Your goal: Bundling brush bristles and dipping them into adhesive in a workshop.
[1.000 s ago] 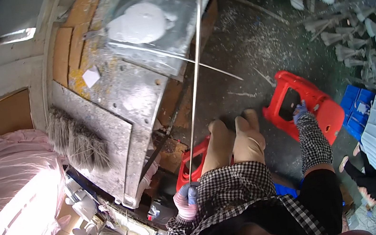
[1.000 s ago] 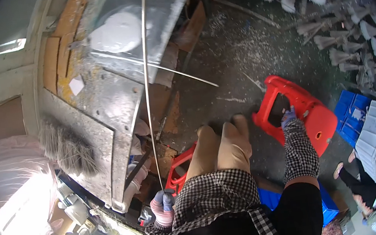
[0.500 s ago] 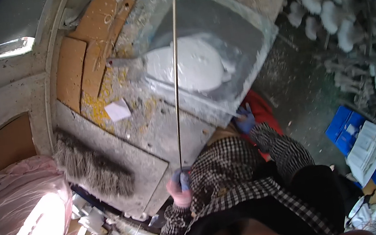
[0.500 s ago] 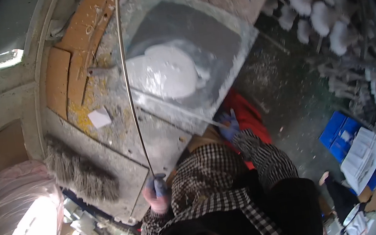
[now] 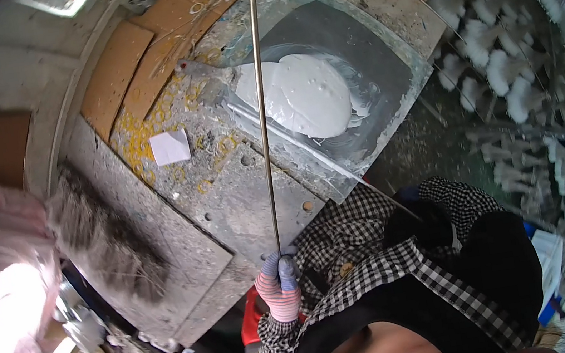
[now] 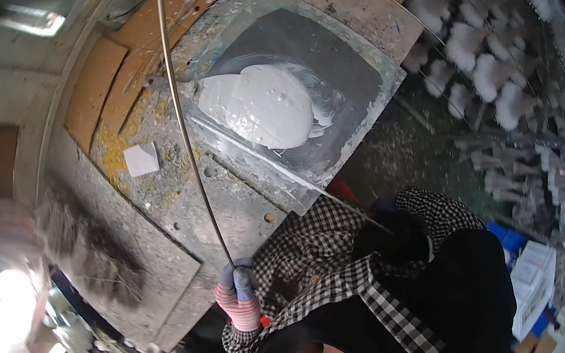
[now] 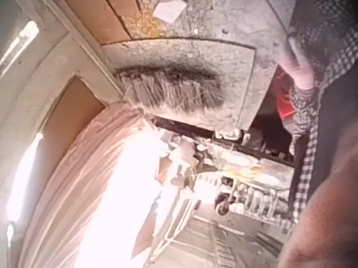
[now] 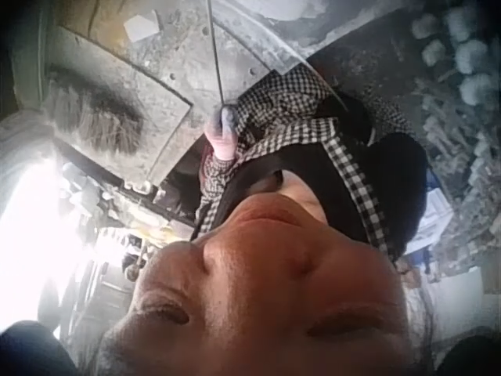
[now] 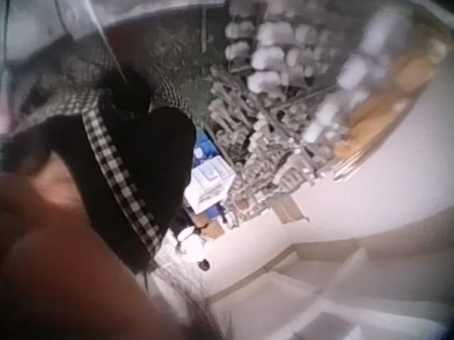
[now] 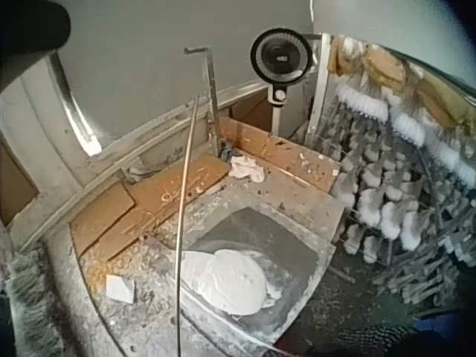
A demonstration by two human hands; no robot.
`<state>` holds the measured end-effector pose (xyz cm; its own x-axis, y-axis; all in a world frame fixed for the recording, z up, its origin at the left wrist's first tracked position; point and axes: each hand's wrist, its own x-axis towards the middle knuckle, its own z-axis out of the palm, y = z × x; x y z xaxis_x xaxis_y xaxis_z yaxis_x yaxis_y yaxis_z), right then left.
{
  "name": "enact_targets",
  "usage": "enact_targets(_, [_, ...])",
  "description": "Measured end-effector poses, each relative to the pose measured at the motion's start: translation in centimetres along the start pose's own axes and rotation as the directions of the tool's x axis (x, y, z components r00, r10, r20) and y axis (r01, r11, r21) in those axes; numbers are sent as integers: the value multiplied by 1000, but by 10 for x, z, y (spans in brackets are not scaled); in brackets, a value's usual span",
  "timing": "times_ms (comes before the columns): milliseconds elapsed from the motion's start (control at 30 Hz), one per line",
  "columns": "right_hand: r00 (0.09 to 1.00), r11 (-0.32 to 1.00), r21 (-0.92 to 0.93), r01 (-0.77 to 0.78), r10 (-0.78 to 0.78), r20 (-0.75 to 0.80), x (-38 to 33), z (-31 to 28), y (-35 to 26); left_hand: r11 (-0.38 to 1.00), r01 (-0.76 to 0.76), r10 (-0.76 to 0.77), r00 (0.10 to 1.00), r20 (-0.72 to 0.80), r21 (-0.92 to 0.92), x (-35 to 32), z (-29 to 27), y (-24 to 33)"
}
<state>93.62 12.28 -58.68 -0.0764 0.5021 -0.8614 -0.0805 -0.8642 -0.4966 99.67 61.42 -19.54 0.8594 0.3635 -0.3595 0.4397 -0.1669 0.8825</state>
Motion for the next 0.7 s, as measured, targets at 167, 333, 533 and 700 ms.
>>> enact_targets(167, [899,986,-102,-129,73,-432,-37,-96,-72,1000,7,-9,990,-143,-15,-63,34,-16])
enact_targets(333, [779,959,4,-282,232,-583,-156,-158,-147,991,-80,109,951,-290,110,-103,16,-11])
enact_targets(533, [314,773,-52,632,-317,-895,-307,-222,-343,770,-400,581,760,-290,497,-82,-1,7])
enact_targets(700, [227,363,9,932,-563,-795,-311,-283,-473,563,-342,691,695,-201,753,-54,-26,33])
